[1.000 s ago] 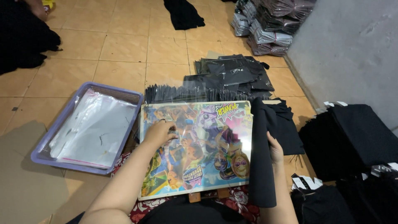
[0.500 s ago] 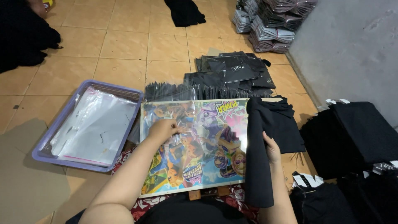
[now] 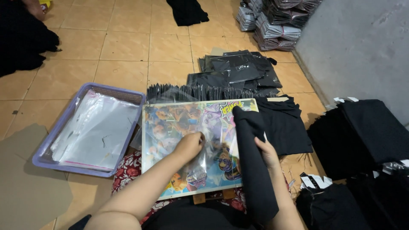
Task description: Packing folded black t-shirts into plastic bags and organizing them in a bin.
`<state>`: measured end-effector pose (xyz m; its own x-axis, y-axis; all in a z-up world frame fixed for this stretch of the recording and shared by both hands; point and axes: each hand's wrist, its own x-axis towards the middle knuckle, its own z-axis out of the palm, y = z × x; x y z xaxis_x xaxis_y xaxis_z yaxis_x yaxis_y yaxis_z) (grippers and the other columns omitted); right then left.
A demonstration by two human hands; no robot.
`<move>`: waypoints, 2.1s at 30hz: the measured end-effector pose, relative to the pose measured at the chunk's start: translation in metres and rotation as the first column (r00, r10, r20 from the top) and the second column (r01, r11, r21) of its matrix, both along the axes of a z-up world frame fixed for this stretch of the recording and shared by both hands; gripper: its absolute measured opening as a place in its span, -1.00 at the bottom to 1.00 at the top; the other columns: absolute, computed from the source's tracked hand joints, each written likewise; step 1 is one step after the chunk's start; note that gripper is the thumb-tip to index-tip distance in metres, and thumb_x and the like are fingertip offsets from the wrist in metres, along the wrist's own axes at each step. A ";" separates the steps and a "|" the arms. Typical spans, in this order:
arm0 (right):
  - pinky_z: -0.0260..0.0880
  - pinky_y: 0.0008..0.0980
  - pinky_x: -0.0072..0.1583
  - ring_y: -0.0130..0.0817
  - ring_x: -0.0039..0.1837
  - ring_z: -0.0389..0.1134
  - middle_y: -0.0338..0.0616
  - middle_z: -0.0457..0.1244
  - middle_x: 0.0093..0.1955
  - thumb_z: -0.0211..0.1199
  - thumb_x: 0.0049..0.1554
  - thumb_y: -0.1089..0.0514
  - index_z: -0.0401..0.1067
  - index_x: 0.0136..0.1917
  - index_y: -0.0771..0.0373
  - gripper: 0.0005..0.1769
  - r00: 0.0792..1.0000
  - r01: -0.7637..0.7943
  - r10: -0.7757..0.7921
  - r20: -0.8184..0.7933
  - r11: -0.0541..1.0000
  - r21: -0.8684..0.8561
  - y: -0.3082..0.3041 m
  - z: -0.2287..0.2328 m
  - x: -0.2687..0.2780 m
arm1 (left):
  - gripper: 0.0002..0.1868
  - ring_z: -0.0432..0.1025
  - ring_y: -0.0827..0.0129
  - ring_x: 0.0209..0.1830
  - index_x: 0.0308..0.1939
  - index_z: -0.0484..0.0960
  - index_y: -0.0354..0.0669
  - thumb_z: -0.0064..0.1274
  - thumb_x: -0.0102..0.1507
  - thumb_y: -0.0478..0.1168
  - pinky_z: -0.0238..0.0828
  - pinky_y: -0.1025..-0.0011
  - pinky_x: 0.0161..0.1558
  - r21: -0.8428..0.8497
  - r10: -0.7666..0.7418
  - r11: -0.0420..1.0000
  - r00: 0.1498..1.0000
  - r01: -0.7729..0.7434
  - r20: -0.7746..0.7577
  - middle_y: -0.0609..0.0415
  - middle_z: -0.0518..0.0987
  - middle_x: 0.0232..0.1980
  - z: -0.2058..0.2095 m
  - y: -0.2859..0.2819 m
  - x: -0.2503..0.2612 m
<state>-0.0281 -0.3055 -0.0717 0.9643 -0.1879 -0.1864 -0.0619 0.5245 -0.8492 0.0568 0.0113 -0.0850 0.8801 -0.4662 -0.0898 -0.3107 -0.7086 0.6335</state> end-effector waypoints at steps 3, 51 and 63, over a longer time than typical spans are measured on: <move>0.56 0.02 -0.06 0.08 -0.12 0.50 0.33 0.39 -0.08 0.34 0.15 0.16 0.41 0.29 0.34 -0.54 0.994 -0.077 0.075 -0.084 0.997 -0.016 0.028 -0.011 -0.007 | -0.76 0.62 0.13 -0.06 0.01 0.66 0.00 0.06 0.29 -0.11 0.59 0.25 -0.03 -0.084 0.004 0.996 1.000 -0.005 -0.019 -0.02 0.71 -0.22 0.029 0.005 -0.020; 0.47 0.13 0.12 0.24 0.12 0.46 0.33 0.41 -0.07 0.02 0.29 -0.16 0.48 0.06 0.38 -0.47 0.933 -0.259 0.166 -0.320 -0.306 -0.916 0.138 0.032 0.139 | -0.15 -0.15 -0.03 0.66 0.67 -0.12 0.29 -0.07 0.39 0.22 -0.16 0.01 0.56 -0.486 0.117 0.693 0.748 -0.532 -0.653 -0.17 -0.10 0.68 0.036 -0.006 -0.007; 0.13 0.09 0.50 0.27 0.64 -0.10 0.30 -0.18 0.70 0.41 0.04 0.02 0.27 0.50 0.31 -0.18 0.931 0.210 0.360 -0.063 -0.668 -0.714 0.142 0.055 0.064 | -0.15 -0.12 -0.28 0.62 0.64 -0.16 -0.20 -0.39 0.44 0.24 0.18 -0.11 0.44 -0.537 0.122 0.501 0.670 -0.679 -0.733 -0.35 -0.17 0.66 0.065 0.033 -0.016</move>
<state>0.0354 -0.1639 -0.0172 0.9138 0.3514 0.2035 0.3067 -0.9257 0.2212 0.0407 0.0445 -0.0196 0.8785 -0.2034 -0.4322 0.4642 0.1495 0.8730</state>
